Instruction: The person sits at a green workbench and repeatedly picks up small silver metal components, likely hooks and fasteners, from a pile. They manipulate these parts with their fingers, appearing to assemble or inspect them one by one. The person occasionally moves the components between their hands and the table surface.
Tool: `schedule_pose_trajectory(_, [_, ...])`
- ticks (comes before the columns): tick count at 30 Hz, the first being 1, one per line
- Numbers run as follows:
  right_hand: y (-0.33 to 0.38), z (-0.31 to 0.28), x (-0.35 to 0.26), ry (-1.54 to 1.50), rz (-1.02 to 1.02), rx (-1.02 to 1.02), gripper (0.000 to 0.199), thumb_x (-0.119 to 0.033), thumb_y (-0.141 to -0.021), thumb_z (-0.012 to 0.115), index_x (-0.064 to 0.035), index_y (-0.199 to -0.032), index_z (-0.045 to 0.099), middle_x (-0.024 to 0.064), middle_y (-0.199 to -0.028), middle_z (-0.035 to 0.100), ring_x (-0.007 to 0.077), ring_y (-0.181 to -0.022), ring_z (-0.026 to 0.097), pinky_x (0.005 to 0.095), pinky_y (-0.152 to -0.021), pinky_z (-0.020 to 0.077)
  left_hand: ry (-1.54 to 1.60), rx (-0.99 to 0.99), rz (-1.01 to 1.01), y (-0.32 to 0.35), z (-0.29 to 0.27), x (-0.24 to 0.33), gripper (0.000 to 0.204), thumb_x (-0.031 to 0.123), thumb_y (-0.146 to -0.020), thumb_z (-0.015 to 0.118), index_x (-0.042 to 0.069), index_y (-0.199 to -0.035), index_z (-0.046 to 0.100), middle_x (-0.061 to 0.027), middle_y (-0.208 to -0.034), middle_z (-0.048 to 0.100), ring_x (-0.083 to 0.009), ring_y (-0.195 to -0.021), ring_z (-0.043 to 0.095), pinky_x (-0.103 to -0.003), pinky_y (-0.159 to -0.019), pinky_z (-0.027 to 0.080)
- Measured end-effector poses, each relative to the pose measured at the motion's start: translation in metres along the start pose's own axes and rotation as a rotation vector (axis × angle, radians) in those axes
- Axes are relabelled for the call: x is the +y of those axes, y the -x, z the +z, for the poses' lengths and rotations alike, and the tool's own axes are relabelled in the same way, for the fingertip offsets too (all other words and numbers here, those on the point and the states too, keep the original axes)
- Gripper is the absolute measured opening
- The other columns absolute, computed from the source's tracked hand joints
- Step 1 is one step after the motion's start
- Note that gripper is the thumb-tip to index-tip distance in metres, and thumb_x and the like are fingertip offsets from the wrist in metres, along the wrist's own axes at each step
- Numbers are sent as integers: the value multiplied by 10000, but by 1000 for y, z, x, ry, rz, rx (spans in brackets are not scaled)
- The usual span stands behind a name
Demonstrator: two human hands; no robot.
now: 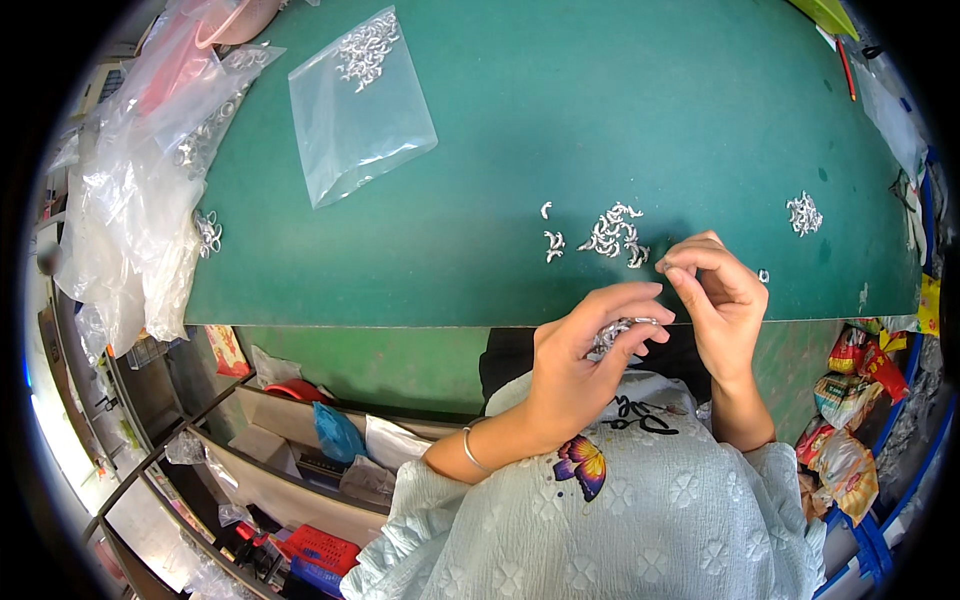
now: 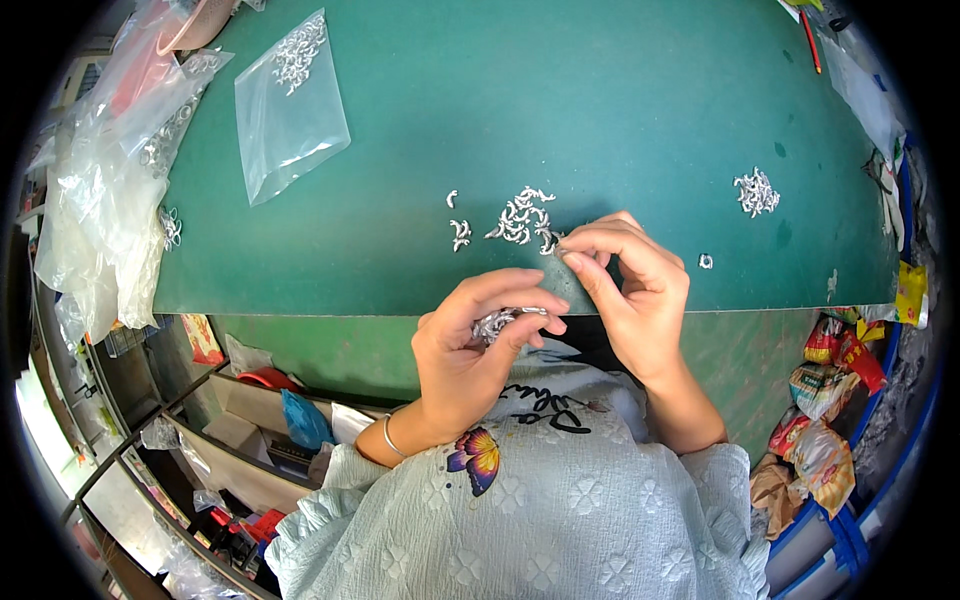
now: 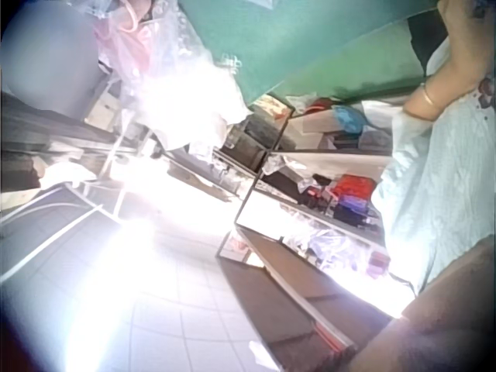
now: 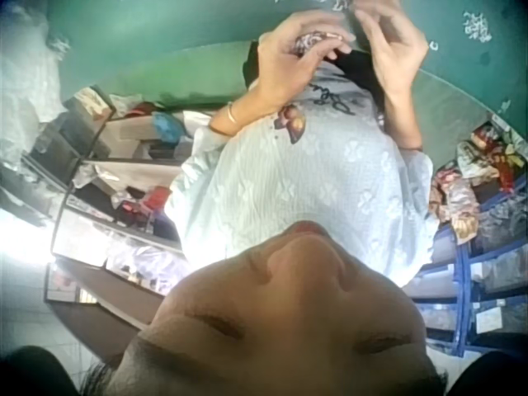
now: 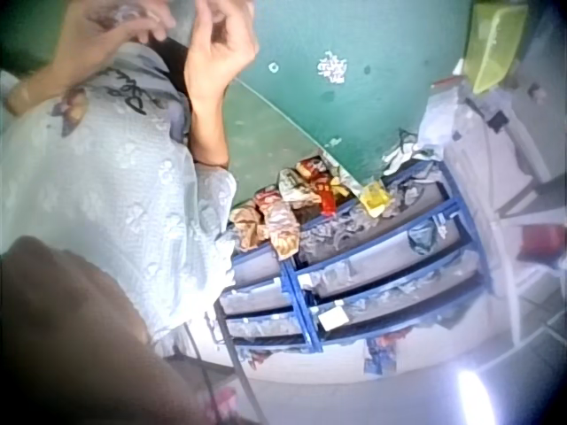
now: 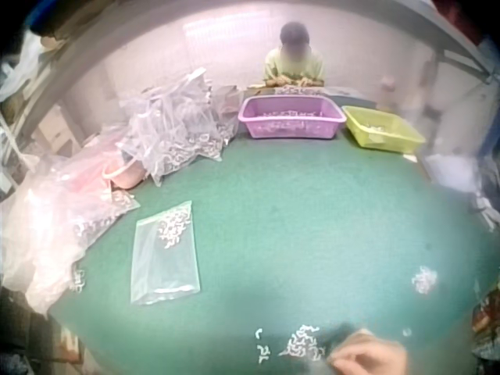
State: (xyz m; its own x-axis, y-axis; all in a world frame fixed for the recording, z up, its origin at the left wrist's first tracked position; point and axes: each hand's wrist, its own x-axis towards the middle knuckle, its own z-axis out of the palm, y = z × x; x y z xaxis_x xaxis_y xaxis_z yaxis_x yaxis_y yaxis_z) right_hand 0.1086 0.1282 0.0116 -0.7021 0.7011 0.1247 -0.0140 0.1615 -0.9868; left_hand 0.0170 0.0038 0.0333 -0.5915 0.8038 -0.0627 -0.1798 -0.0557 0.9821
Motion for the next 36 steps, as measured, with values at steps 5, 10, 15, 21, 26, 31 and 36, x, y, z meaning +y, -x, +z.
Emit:
schedule_pose_trajectory(5, [0, -1, -10, 16, 19, -40, 101, 77, -730, 633, 35, -822, 640, 94, -799, 620, 153, -729, 511, 247, -629, 399, 87, -30, -79, 0, -2, 3, 304, -92, -813, 552, -66, -1104, 467, -164, -887, 653, -180, -744, 642, -236, -600, 517])
schedule_pose_trajectory(10, [2, -2, -15, 16, -4, -47, 110, 73, -714, 645, 34, -816, 642, 101, -810, 618, 165, -746, 529, 257, -635, 405, 115, -45, -65, 1, -2, 1, 324, -90, -812, 559, -61, -1118, 454, -180, -883, 648, -189, -748, 641, -246, -609, 517])
schedule_pose_trajectory(15, [2, -2, -17, 49, -29, -48, 120, 84, -699, 650, 32, -807, 639, 104, -811, 620, 175, -753, 545, 273, -649, 421, 207, -97, -80, -1, -4, 4, 356, -82, -813, 567, -57, -1141, 431, -193, -872, 647, -205, -744, 648, -252, -607, 517])
schedule_pose_trajectory(21, [2, -3, -19, 89, -57, -53, 125, 90, -689, 653, 34, -800, 632, 108, -801, 620, 190, -746, 550, 285, -655, 430, 240, -124, -104, -1, -5, 10, 400, -77, -816, 569, -50, -1175, 397, -203, -868, 646, -221, -744, 654, -254, -602, 515])
schedule_pose_trajectory(26, [-3, -3, -10, 390, -109, -24, 130, 84, -682, 654, 33, -798, 623, 114, -808, 615, 202, -755, 554, 302, -667, 436, 228, -127, -123, 0, -5, 13, 414, -77, -824, 557, -47, -1196, 376, -210, -871, 645, -224, -741, 653, -259, -603, 514])
schedule_pose_trajectory(31, [-3, -7, -12, 279, -69, -34, 124, 43, -692, 650, 32, -813, 626, 118, -817, 605, 231, -764, 548, 322, -678, 435, 239, -108, -156, -1, -5, 14, 430, -76, -832, 545, -42, -1218, 359, -210, -897, 641, -222, -764, 649, -258, -617, 511])
schedule_pose_trajectory(36, [-5, -9, -37, 294, -298, -235, 202, -45, -607, 714, -6, -798, 660, 84, -818, 601, 231, -733, 519, 329, -660, 412, 229, -64, -149, 1, -3, 8, 447, -86, -827, 543, -48, -1232, 359, -198, -945, 633, -209, -825, 637, -272, -692, 518])
